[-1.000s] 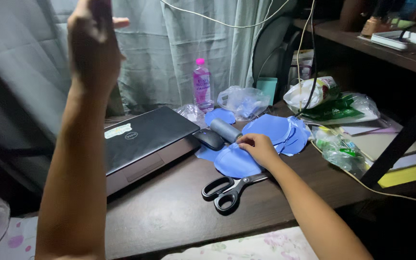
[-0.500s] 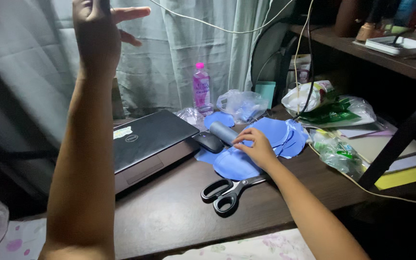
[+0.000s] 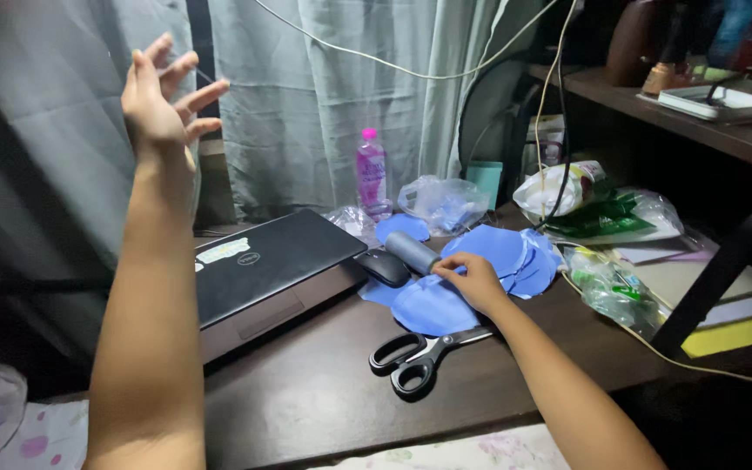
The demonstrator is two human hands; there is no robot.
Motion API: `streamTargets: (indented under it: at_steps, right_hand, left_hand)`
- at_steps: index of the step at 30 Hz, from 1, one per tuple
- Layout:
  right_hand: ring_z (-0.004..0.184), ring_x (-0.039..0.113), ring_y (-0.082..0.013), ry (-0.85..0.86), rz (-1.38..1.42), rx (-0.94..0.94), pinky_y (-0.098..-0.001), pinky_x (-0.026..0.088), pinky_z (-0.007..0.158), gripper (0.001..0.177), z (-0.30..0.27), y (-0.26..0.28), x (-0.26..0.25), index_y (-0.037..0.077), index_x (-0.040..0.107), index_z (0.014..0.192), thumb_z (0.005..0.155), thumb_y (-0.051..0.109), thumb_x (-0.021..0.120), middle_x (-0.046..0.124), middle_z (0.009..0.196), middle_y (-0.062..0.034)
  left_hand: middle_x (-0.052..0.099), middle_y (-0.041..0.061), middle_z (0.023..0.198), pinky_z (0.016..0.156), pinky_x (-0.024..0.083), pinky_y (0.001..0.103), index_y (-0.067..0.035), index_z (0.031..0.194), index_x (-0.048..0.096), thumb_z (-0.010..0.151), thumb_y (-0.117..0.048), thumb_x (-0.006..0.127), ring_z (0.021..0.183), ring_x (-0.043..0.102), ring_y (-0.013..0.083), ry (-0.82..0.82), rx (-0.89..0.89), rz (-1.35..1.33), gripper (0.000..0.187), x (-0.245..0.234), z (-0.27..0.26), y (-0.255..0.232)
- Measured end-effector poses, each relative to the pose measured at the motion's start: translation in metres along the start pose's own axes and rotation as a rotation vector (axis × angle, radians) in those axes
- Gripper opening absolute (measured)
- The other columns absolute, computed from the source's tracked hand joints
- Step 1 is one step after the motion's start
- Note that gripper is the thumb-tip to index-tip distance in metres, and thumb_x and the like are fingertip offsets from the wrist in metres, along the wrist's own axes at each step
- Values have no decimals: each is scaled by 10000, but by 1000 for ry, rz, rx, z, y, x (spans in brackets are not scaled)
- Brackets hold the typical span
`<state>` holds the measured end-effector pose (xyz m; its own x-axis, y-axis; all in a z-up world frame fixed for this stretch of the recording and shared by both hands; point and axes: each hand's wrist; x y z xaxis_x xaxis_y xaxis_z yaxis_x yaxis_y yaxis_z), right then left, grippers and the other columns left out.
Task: The person hand-sews the edges of light blue fabric pieces using a needle and thread. They repeatedly insert the needle, pull the thread through, and tighten stitches along the perimeter of each piece. The work continues on multiple pieces placed on a cluttered desk.
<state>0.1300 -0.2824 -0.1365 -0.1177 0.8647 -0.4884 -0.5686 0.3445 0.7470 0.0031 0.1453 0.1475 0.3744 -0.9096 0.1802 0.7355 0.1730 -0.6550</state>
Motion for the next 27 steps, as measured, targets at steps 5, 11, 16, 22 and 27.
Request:
streamTargets:
  at_steps: [5, 11, 16, 22, 27]
  right_hand:
    - [849, 724, -175, -14, -38, -5, -323, 541, 793, 213, 0, -3, 1, 70, 810, 966, 849, 245, 780, 790, 925, -58]
    - [870, 726, -188, -24, -72, -18, -328, 546, 801, 215, -3, 6, 0, 70, 804, 950, 843, 255, 779, 780, 947, -63]
    - [906, 708, -219, -16, -127, -37, -344, 538, 793, 197, -7, 16, -3, 63, 785, 927, 845, 243, 772, 749, 985, -62]
    - [945, 693, -234, 12, -185, -55, -347, 555, 793, 169, -10, 24, -7, 80, 791, 917, 842, 229, 761, 724, 1001, -62]
    - [880, 701, -230, -32, -171, -67, -342, 549, 756, 154, -12, 29, -7, 71, 789, 905, 837, 206, 764, 719, 992, -63]
  left_hand:
    - [673, 180, 1443, 594, 600, 268, -120, 1510, 485, 1118, -485, 251, 1038, 832, 274, -70, -85, -34, 585, -35, -1, 10]
    - [654, 177, 1446, 630, 644, 276, -92, 1480, 510, 1111, -477, 228, 1049, 818, 267, -178, -132, -45, 604, -79, 5, 24]
    - [656, 178, 1452, 628, 648, 325, -56, 1451, 531, 1102, -472, 231, 1040, 826, 295, -252, -153, -81, 620, -119, 8, 49]
    - [654, 136, 1461, 621, 655, 312, -86, 1389, 559, 1089, -516, 226, 1039, 834, 274, -366, -177, -94, 621, -172, 21, 74]
    - [596, 97, 1489, 634, 639, 253, -120, 1339, 603, 1080, -549, 272, 1075, 808, 240, -418, -129, -193, 601, -205, 35, 76]
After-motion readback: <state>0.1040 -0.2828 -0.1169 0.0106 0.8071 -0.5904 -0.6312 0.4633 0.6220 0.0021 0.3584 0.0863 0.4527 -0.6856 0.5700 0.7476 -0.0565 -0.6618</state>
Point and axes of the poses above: each hand's wrist, its own z-axis towards the middle knuckle, its own x-axis out of the palm, y = z × x
